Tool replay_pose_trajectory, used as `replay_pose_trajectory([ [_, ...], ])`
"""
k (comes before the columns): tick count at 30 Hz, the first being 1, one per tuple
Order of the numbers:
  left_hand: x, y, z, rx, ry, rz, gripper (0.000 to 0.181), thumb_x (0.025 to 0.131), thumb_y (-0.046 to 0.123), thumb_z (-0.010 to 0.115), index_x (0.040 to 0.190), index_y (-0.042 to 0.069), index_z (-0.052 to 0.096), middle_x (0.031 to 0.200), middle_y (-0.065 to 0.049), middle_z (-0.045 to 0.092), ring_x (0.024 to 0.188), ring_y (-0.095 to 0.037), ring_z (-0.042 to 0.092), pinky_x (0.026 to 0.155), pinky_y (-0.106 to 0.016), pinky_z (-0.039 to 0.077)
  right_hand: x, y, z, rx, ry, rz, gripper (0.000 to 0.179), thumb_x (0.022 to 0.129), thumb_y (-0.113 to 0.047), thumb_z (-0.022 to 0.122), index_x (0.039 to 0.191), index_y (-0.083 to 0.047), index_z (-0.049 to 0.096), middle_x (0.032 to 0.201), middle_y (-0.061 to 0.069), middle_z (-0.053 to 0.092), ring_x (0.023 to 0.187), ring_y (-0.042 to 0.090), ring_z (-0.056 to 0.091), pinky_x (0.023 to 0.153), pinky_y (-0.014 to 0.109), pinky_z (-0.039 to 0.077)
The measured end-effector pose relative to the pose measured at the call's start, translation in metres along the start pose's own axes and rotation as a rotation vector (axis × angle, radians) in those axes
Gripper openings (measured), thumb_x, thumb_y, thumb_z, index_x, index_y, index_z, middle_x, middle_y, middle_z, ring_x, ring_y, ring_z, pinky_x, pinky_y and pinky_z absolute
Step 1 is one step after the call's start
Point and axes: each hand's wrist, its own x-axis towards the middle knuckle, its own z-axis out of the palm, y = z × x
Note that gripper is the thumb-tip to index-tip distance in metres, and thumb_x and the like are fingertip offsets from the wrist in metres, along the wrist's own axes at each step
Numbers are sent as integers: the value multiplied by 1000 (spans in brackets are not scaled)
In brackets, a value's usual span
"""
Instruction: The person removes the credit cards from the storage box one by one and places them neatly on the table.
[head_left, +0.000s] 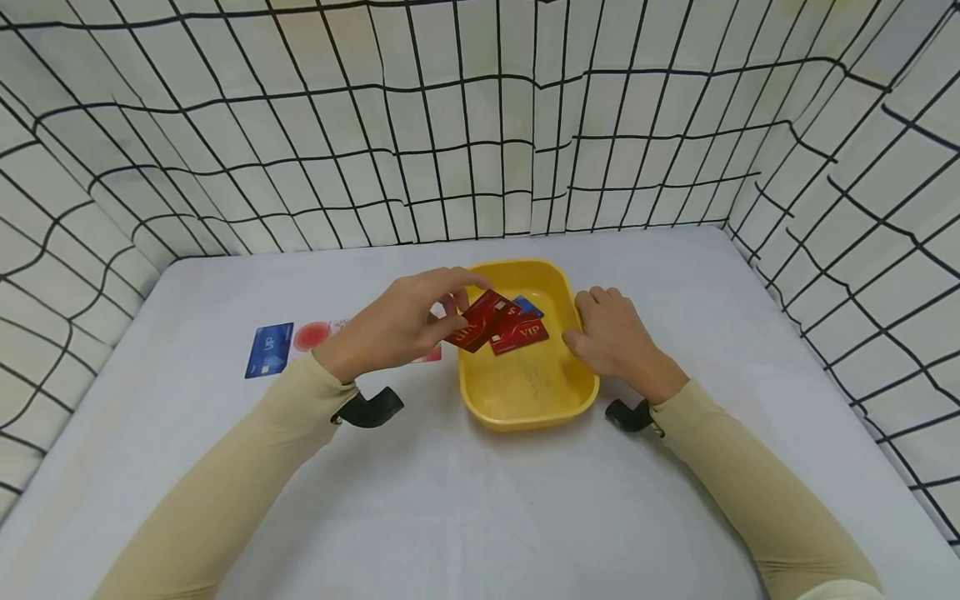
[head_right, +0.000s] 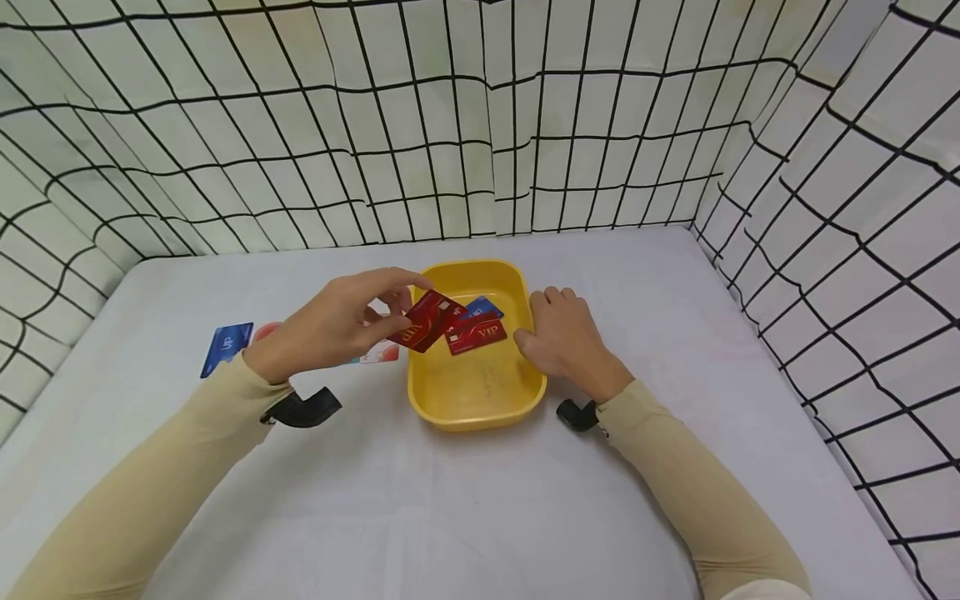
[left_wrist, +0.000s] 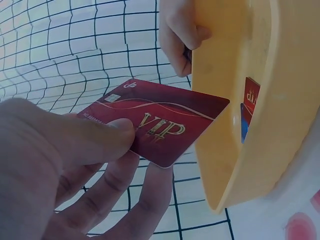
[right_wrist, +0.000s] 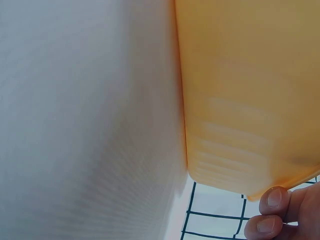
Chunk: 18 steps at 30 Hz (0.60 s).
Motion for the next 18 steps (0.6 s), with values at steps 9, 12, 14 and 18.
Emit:
replay_pose_trajectory([
  [9,-14,-9,-4,-58,71,-91,49,97,7,69,142,21,54,109,-5,70,107,-22,70,83,-38,65,-1,1,-1,-3,-8,10,36,92,-27,48,111,2,58,96,13,54,93,32,47,82,41,38],
  [12,-19,-14,-3,-82,90,-124,48,98,7,69,141,21,53,107,-5,70,106,-22,70,84,-41,65,-1,0,-2,0,-10,12,34,92,-27,48,110,1,58,94,13,53,93,32,46,82,41,37],
  [14,-23,-18,-2,-99,102,-144,48,98,8,68,141,21,52,107,-6,70,106,-23,70,85,-42,65,-1,0,-2,0,-11,11,33,92,-26,48,108,0,58,94,13,53,93,32,46,81,41,36],
  [18,-33,-25,-1,-129,122,-184,47,98,8,69,139,20,51,106,-7,67,107,-24,70,86,-44,65,-1,-1,-1,-3,-12,8,33,92,-27,48,108,0,57,94,12,53,93,32,47,81,41,36],
])
